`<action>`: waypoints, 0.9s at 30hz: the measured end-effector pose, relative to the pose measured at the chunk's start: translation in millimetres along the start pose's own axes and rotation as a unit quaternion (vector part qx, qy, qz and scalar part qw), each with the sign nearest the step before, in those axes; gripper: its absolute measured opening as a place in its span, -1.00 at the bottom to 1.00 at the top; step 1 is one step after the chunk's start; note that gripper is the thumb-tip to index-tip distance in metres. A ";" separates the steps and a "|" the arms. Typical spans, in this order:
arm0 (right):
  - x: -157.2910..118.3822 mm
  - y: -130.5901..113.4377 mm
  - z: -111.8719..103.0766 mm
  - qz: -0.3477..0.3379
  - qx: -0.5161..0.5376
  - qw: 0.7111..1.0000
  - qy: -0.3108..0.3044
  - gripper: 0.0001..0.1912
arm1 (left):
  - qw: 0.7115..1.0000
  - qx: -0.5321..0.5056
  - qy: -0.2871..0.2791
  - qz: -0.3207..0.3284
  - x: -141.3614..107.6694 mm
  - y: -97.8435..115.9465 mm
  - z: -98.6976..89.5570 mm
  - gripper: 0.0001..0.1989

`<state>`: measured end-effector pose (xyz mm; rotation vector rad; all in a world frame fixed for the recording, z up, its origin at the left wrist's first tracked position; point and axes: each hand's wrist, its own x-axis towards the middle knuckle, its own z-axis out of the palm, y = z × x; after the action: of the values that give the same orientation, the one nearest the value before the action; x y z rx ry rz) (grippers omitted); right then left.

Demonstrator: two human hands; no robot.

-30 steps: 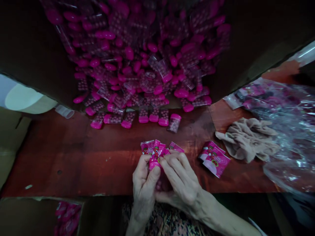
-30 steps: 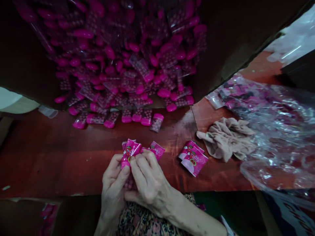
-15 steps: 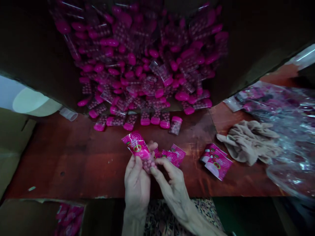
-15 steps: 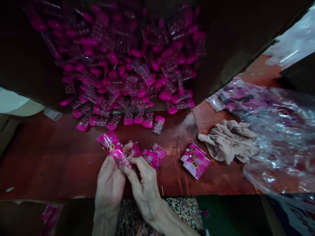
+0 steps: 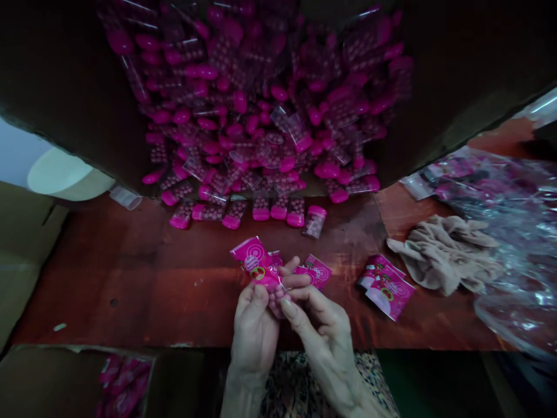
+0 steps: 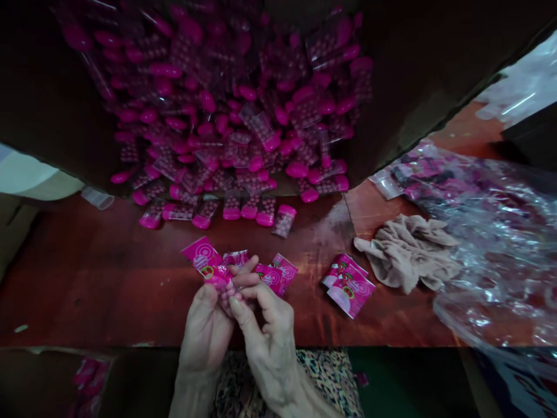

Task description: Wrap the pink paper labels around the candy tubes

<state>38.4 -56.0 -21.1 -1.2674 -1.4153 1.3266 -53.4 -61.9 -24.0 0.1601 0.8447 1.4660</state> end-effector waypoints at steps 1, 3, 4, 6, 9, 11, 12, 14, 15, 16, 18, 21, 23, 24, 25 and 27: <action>0.2 -1.1 -0.3 0.001 0.001 1.000 0.005 -0.88 | 1.000 0.005 0.007 0.010 -1.1 -1.7 0.8 -0.73; -0.4 -1.6 0.7 -0.016 -0.012 1.000 0.023 -0.90 | 0.999 0.021 0.034 0.036 -3.8 -5.6 2.9 -0.71; -1.2 -1.2 1.7 -0.027 -0.021 0.999 0.033 -0.91 | 0.997 0.027 0.047 0.046 -5.3 -7.8 4.0 -0.71; -3.6 0.6 4.1 -0.040 -0.035 0.997 0.049 -0.92 | 0.996 0.028 0.061 0.056 -8.0 -12.0 5.3 -0.70; -6.1 4.0 6.6 -0.016 -0.022 0.998 0.049 -0.91 | 0.996 0.026 0.065 0.051 -10.4 -14.9 4.2 -0.71; -5.5 5.4 6.4 0.013 0.002 0.999 0.042 -0.89 | 0.997 0.032 0.066 0.038 -9.9 -13.2 2.1 -0.71; -4.4 5.6 5.8 0.028 0.014 0.999 0.036 -0.88 | 0.997 0.035 0.068 0.033 -9.1 -11.6 1.0 -0.71; -1.8 4.7 4.4 0.055 0.034 0.998 0.018 -0.84 | 0.996 0.033 0.076 0.035 -7.0 -7.9 -0.5 -0.70; -0.7 3.7 4.0 0.067 0.041 0.997 0.008 -0.83 | 0.996 0.030 0.080 0.038 -6.1 -6.4 -0.6 -0.71; -0.1 2.5 4.0 0.077 0.045 0.996 -0.002 -0.80 | 0.995 0.027 0.087 0.045 -5.5 -5.3 -0.2 -0.71; -0.7 -0.1 5.4 0.085 0.042 0.995 -0.008 -0.79 | 0.992 0.026 0.108 0.057 -5.7 -4.8 1.8 -0.72; -4.8 -3.0 9.4 0.062 0.014 0.998 0.029 -0.83 | 0.990 0.029 0.128 0.051 -8.8 -7.1 6.5 -0.69; -6.6 -3.8 10.8 0.044 0.005 0.998 0.050 -0.86 | 0.990 0.032 0.128 0.039 -11.0 -9.1 8.6 -0.67; -6.5 -3.9 10.5 0.040 0.007 0.998 0.050 -0.87 | 0.991 0.035 0.126 0.037 -11.7 -9.6 9.0 -0.67; -5.6 -3.9 9.6 0.042 0.015 0.998 0.047 -0.88 | 0.990 0.039 0.126 0.039 -12.0 -9.8 8.9 -0.68; -2.0 -3.8 6.4 0.061 0.049 0.996 0.031 -0.88 | 0.990 0.046 0.125 0.043 -11.7 -8.5 7.2 -0.70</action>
<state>32.0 -59.0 -18.0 -1.3343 -1.2325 1.4084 -41.0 -70.9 -19.1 0.0832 1.1212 1.5493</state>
